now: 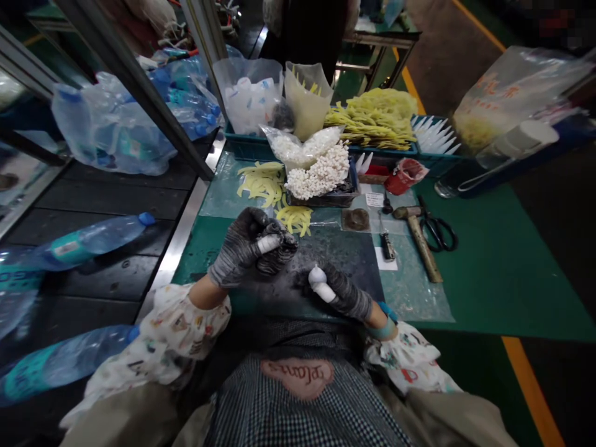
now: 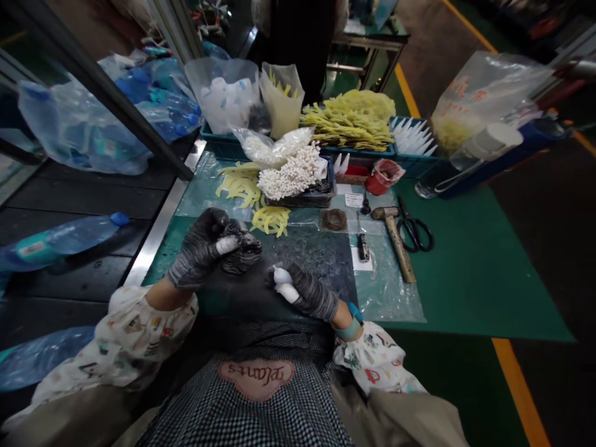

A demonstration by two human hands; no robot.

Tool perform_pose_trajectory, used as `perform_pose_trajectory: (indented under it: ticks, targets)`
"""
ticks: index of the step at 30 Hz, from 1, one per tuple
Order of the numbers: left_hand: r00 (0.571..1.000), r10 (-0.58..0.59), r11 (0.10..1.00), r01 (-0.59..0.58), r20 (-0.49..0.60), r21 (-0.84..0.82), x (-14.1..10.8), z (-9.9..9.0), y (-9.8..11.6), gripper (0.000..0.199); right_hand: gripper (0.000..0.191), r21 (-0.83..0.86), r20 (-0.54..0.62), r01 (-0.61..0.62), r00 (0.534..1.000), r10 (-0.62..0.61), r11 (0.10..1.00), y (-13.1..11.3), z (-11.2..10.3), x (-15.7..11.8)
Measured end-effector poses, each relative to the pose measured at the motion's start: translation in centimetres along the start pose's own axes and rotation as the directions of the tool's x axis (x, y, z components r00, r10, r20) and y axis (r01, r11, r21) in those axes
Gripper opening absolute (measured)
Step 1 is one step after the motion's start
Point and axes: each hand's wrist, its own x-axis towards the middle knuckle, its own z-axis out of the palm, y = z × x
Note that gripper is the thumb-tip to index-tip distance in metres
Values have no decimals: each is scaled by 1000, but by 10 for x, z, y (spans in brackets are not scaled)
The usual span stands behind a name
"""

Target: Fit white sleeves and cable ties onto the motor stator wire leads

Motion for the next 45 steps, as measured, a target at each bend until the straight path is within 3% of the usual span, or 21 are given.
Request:
perform_pose_trajectory:
  ticks: [3,10,17,20,23,25,28,32,34,37,38,39,40,42,45]
  targets:
    - [996,-91,996,91,7,17,-7,8,-9,57,37,-14,-5,33,999,-33,999,3,-5,-3]
    - [994,-71,981,85,-84,176,-23,31,-23,49,39,-156,-103,-52,994,36,986,8,-1,-11]
    - [993,-58,956,85,-102,282,-30,28,-17,48,43,-249,-120,-113,989,85,962,-6,6,4]
    - [993,-55,949,84,-100,302,-31,23,-13,51,41,-311,-146,-83,989,39,947,-13,11,12]
    - [996,54,920,-20,-75,392,-30,15,-13,46,37,-416,-148,-42,989,-23,908,-18,17,19]
    - [983,184,836,-150,-13,528,-29,8,-14,34,36,-463,-138,-39,990,-29,886,-19,21,22]
    - [946,308,702,-295,98,648,-27,-2,-16,24,37,-505,-137,-70,991,1,860,-21,23,22]
    - [881,362,653,-473,305,591,-23,-14,-15,9,37,-427,-138,-144,986,93,893,-26,27,20]
    - [808,415,577,-589,419,566,-20,-22,-13,2,40,-329,-151,-175,980,131,928,-32,31,20]
    - [639,493,344,-767,591,542,-19,-36,-13,8,48,-208,-146,-143,983,114,968,-42,43,22]
    - [612,507,305,-786,607,538,-19,-39,-13,8,52,-166,-141,-131,984,108,977,-45,48,22]
    - [619,528,327,-780,581,534,-20,-41,-15,8,54,-120,-145,-126,983,109,985,-47,52,22]
    - [655,559,394,-750,508,532,-20,-41,-16,14,56,-74,-155,-128,981,115,989,-48,56,22]
    - [744,605,559,-651,284,513,-20,-36,-19,30,56,21,-183,-131,974,132,991,-48,60,21]
    - [818,574,719,-523,34,458,-20,-22,-15,39,52,120,-215,-145,962,168,982,-46,60,20]
